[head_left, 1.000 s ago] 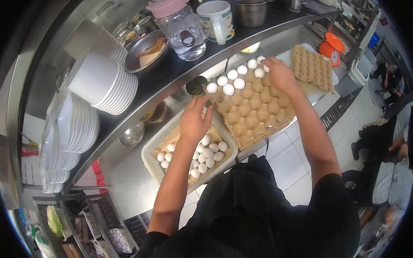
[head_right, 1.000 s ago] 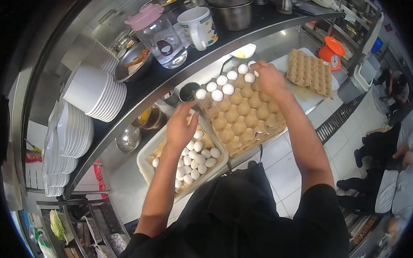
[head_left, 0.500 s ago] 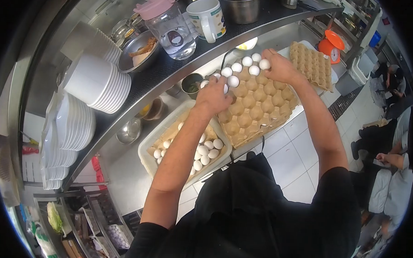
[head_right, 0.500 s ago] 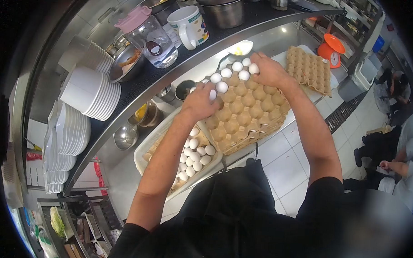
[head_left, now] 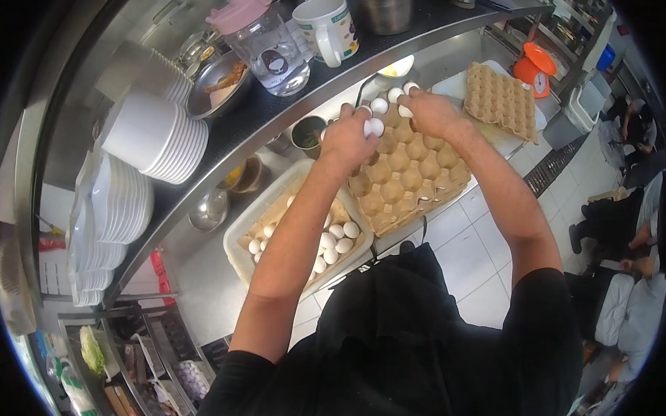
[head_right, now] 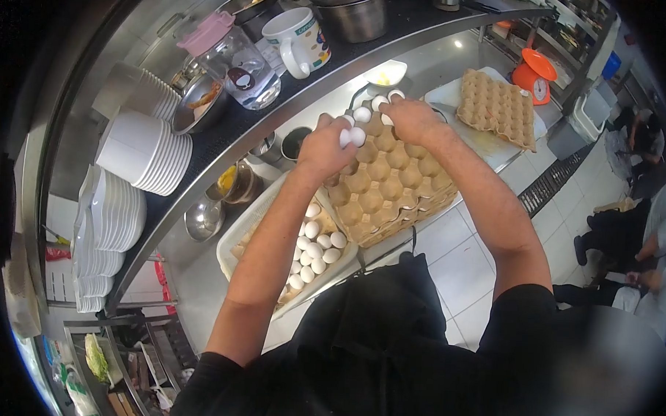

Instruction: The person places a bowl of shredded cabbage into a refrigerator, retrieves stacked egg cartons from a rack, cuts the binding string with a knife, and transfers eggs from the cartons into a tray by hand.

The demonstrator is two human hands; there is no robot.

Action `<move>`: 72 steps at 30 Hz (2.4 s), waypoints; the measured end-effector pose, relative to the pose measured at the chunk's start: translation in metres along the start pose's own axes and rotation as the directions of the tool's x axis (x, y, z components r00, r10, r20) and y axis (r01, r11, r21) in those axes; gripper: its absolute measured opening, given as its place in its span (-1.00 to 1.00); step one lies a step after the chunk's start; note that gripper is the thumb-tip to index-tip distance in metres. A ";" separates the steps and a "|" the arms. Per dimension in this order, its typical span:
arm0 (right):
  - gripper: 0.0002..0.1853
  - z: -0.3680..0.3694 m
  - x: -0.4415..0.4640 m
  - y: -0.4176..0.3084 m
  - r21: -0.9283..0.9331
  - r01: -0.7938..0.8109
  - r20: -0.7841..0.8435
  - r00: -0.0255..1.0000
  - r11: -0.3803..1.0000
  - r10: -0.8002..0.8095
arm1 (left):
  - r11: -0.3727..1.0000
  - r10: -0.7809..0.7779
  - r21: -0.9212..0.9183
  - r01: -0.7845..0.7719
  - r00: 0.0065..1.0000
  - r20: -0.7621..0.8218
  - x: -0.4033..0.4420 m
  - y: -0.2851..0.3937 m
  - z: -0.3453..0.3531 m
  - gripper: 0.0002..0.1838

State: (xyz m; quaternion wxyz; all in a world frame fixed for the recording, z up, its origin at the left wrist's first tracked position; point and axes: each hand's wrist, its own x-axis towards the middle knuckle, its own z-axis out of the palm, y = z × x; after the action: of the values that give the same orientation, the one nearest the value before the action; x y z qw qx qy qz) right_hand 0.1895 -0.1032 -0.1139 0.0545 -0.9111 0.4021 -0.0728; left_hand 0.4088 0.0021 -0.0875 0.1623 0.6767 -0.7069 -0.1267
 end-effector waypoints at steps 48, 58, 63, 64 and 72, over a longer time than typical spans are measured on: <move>-0.53 0.205 -0.024 -0.302 0.377 -0.149 0.100 0.988 0.914 0.120 | 0.804 -0.590 -0.363 0.471 0.708 -0.389 -0.323 -0.241 0.077 -0.56; -0.24 0.159 -0.054 -0.300 0.345 -0.044 0.249 0.967 0.937 -0.046 | 0.745 -0.667 -0.218 0.630 0.712 -0.221 -0.323 -0.215 0.061 -0.39; -0.41 0.029 -0.062 -0.279 0.667 0.013 0.397 0.839 0.745 -0.371 | 0.740 -0.672 -0.164 0.652 0.730 -0.128 -0.320 -0.201 0.012 -0.45; -0.47 -0.004 -0.059 -0.266 0.685 -0.064 0.419 0.850 0.726 -0.320 | 0.732 -0.678 -0.197 0.652 0.727 -0.110 -0.317 -0.198 0.003 -0.47; -0.52 -0.007 0.037 -0.021 -0.028 -0.028 -0.216 0.976 0.999 0.021 | 0.899 -0.264 -0.415 0.142 0.931 -0.254 -0.192 -0.127 -0.056 -0.62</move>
State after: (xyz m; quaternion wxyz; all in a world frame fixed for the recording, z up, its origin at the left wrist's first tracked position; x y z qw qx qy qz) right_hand 0.2278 -0.1168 -0.1000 -0.0026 -0.8935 0.4179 -0.1645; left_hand 0.5532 0.1896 -0.0983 0.3860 0.7128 -0.5587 -0.1755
